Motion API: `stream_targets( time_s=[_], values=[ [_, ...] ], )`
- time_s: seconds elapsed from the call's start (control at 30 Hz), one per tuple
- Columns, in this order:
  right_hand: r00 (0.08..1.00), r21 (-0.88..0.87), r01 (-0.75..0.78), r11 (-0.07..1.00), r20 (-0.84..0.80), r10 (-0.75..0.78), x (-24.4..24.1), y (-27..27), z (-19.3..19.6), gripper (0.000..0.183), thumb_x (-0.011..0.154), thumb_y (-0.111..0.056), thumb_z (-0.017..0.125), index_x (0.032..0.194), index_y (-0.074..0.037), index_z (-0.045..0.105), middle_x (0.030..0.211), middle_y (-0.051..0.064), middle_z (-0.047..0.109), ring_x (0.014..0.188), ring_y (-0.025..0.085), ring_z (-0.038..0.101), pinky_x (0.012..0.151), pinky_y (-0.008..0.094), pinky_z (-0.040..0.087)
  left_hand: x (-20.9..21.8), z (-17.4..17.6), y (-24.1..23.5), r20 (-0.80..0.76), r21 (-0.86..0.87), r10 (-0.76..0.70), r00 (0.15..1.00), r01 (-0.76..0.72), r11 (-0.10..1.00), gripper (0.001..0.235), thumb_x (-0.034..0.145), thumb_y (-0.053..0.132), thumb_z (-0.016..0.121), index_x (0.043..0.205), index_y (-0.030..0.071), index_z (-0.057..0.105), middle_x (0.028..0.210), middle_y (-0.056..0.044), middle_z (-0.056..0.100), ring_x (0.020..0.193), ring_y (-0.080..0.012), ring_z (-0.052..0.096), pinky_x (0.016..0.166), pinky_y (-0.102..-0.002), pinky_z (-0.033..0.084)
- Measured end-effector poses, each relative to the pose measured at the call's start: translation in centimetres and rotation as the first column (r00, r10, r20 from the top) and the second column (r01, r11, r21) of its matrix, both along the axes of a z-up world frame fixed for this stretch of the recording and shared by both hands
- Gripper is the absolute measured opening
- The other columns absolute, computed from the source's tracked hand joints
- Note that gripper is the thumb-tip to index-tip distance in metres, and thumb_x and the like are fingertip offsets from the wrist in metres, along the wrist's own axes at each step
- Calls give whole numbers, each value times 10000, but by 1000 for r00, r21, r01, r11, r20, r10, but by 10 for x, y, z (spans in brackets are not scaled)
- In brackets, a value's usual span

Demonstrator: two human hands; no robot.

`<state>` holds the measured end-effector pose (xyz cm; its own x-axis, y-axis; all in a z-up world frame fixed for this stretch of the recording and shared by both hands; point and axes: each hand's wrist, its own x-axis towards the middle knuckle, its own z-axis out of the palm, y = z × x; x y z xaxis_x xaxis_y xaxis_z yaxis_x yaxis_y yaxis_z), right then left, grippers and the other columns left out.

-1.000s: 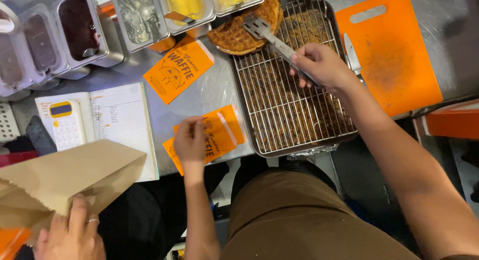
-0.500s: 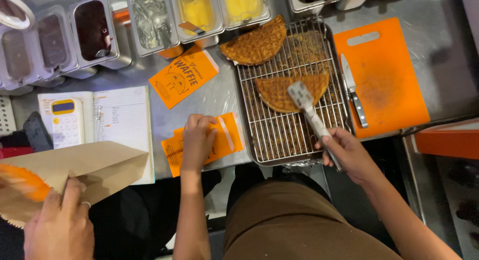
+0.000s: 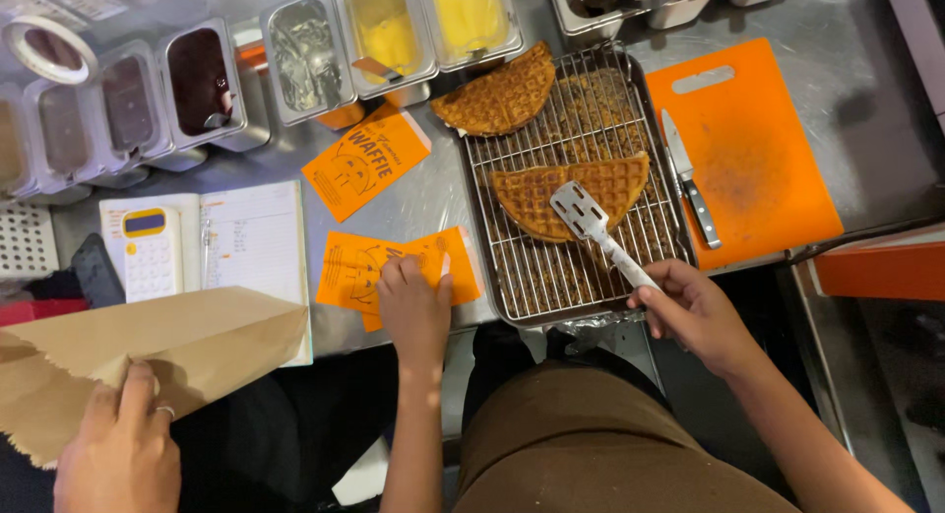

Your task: The person assembles waffles by spreading toppings such as chocolate and cream onto waffle halves using a spatula and tongs. They fold the waffles, place them into orange paper wrappers, and then into a brown paper bag. The person also handles a waffle iron, opening and closing it to prepare for the next batch.

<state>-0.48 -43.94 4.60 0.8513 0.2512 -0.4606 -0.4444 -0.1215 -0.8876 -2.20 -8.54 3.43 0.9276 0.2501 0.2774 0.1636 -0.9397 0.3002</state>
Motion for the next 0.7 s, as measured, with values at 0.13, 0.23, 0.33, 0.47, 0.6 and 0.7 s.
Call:
stream_targets(
  time_s=[0.13,0.23,0.33,0.47,0.6,0.7],
  values=[
    [999,26,-42,999,28,42,-13,5,7,267,953,-189,636,1164,-25,647,888,43,714,611,84,550,561,243,459,-22,-19,-1,24,-82,-25,999,27,996,529,785,211,825,1174,-20,550,1221,-222,568,1125,-426,551,953,-483,487],
    [995,24,-94,995,48,93,-15,6,5,260,956,-190,637,1152,-20,651,889,35,711,617,82,554,571,246,475,-31,-31,6,57,-132,-64,996,71,989,399,831,162,779,1126,-3,568,1221,-214,590,1157,-419,568,982,-472,490],
    [993,36,-109,993,40,108,-19,5,3,253,959,-193,627,1150,-27,641,893,30,715,612,82,553,565,245,469,-32,-38,9,98,-110,-101,990,111,988,281,876,117,743,1073,-5,584,1223,-221,616,1145,-419,580,982,-473,487],
    [994,-12,-108,994,26,109,-20,8,10,248,964,-195,623,1152,-34,643,875,35,710,600,86,541,549,248,446,-22,-27,5,73,-83,-129,989,135,987,161,892,72,713,996,-9,622,1136,-202,659,1047,-409,611,931,-471,504],
    [988,-30,-126,992,84,128,-22,11,24,270,947,-192,641,1165,-33,648,863,23,724,597,81,559,546,248,478,-3,-8,-4,185,-383,-6,983,78,920,103,890,75,725,886,-11,669,954,-161,685,893,-340,677,800,-401,559],
    [986,-75,-125,989,105,132,-27,12,31,287,930,-194,661,1172,-40,660,844,18,727,606,68,564,523,250,469,16,-11,-11,149,-786,-3,989,120,607,94,892,25,703,885,-69,698,884,-118,681,783,-229,686,719,-322,554]
  ],
)
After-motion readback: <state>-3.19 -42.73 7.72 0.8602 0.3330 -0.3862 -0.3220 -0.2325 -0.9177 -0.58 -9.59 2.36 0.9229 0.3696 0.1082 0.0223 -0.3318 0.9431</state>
